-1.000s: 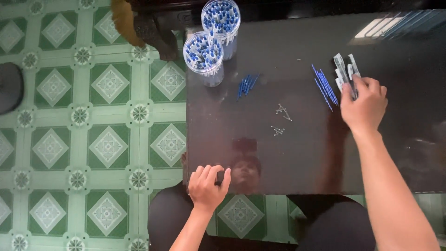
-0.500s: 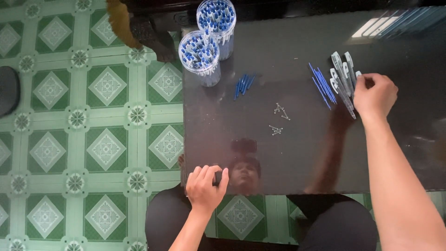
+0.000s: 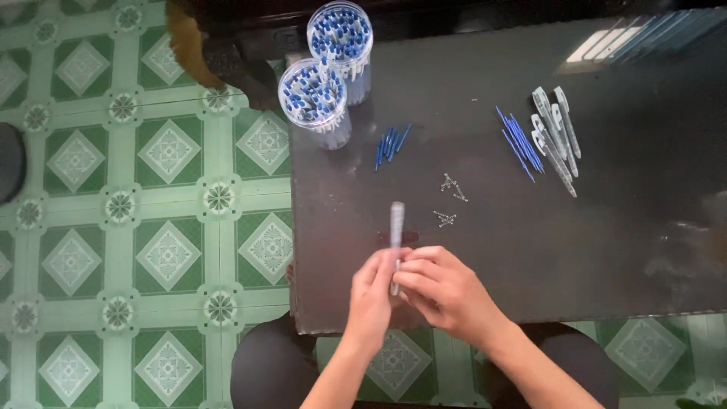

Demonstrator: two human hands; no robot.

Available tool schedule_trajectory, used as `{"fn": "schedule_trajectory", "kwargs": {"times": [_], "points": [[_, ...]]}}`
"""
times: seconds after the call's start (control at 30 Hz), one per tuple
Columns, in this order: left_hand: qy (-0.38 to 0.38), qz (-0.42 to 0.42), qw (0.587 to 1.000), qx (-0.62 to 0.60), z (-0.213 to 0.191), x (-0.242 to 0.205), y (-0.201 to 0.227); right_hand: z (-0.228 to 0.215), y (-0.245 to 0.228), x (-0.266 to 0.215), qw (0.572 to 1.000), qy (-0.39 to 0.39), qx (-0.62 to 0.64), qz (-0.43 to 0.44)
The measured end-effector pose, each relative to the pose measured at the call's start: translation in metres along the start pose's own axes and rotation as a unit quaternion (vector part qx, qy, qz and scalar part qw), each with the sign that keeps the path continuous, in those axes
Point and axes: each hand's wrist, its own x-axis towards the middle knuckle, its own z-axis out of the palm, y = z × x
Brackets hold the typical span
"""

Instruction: Assembling ballpoint pens by manually inserting ink refills into pen bodies.

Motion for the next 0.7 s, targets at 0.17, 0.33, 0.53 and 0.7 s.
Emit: {"fn": "schedule_trajectory", "kwargs": {"times": [0.17,0.33,0.53,0.7], "points": [[0.133,0.066,0.989,0.010,-0.015,0.028,-0.005,-0.022,0.056,0.000,0.965,0.171,-0.029,0.195],[0.117,0.163,0.974,0.107,-0.035,0.054,-0.008,-0.077,0.170,-0.025,0.887,0.270,-0.300,0.225],[0.149,0.287,0.925,0.199,-0.041,0.061,-0.032,-0.107,0.234,-0.039,0.844,0.237,-0.440,0.196],[0.178,0.315,0.908,0.209,-0.040,0.065,-0.035,-0.091,0.226,-0.028,0.847,0.181,-0.488,0.106]]}}
